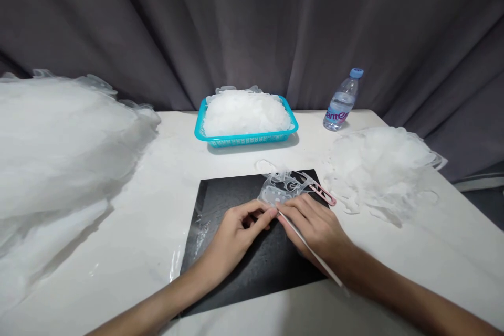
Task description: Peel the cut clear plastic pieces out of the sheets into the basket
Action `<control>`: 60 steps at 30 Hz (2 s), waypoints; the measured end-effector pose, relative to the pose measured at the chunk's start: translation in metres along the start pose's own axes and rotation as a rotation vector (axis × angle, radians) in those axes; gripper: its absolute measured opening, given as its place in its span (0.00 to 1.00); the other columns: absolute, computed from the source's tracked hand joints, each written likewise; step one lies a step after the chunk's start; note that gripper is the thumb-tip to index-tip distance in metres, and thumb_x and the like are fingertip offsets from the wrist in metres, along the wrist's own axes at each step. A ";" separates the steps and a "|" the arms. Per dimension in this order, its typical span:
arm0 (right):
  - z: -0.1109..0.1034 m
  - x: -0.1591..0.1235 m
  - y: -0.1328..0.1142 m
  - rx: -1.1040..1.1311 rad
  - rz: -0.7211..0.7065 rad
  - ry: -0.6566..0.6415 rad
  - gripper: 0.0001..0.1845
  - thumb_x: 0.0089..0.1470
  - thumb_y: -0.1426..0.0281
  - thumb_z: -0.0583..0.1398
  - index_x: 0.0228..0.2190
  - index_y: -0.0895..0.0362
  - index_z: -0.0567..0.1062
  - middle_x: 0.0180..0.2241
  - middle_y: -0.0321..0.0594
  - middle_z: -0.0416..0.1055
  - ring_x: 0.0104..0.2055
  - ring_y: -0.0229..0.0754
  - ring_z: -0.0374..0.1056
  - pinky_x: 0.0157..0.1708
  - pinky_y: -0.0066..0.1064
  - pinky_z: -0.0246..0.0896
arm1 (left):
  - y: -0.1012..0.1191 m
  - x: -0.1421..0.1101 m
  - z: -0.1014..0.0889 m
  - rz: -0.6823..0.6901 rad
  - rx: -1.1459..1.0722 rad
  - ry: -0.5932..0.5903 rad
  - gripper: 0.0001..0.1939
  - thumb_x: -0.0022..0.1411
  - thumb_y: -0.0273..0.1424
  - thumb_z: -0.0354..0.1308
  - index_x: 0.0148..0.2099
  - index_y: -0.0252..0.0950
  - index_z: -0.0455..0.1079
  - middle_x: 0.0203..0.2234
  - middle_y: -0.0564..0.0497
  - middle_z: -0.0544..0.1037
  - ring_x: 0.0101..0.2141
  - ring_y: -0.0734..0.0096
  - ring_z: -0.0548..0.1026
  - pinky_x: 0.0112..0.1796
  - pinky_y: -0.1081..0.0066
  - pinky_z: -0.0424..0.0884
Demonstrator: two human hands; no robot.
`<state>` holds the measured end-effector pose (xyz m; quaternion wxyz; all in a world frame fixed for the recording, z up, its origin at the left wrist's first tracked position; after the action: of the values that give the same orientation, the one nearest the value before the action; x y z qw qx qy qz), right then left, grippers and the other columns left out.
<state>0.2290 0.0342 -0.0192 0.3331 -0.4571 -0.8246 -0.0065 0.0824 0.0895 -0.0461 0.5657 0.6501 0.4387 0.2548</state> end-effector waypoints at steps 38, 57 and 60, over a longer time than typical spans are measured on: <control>-0.030 0.005 0.047 0.503 0.336 -0.057 0.21 0.76 0.62 0.47 0.53 0.51 0.77 0.50 0.47 0.71 0.56 0.48 0.68 0.59 0.45 0.66 | -0.002 0.005 -0.013 -0.198 -0.394 -0.136 0.20 0.59 0.42 0.75 0.44 0.33 0.77 0.32 0.50 0.83 0.30 0.70 0.79 0.33 0.72 0.74; -0.003 0.003 0.037 0.671 0.406 -0.289 0.09 0.68 0.62 0.62 0.37 0.52 0.79 0.33 0.35 0.67 0.36 0.40 0.65 0.39 0.32 0.62 | -0.002 0.001 -0.002 -0.193 -0.490 -0.209 0.19 0.58 0.40 0.76 0.43 0.34 0.75 0.32 0.51 0.83 0.31 0.72 0.80 0.34 0.75 0.75; -0.003 0.004 0.036 0.606 0.351 -0.233 0.07 0.66 0.66 0.63 0.34 0.53 0.77 0.32 0.37 0.70 0.36 0.42 0.66 0.38 0.33 0.62 | -0.001 -0.005 0.008 -0.231 -0.507 -0.231 0.19 0.57 0.39 0.77 0.43 0.33 0.77 0.33 0.49 0.85 0.33 0.72 0.82 0.35 0.76 0.74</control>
<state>0.2564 0.0574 -0.0256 0.3533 -0.4700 -0.7305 0.3473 0.0859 0.0812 -0.0481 0.7813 0.4586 0.3648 0.2148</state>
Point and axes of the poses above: each hand's wrist, its own x-axis towards the middle knuckle, its own z-axis out of the palm, y = z × x, the point moved 6 cm from there along x, towards the middle knuckle
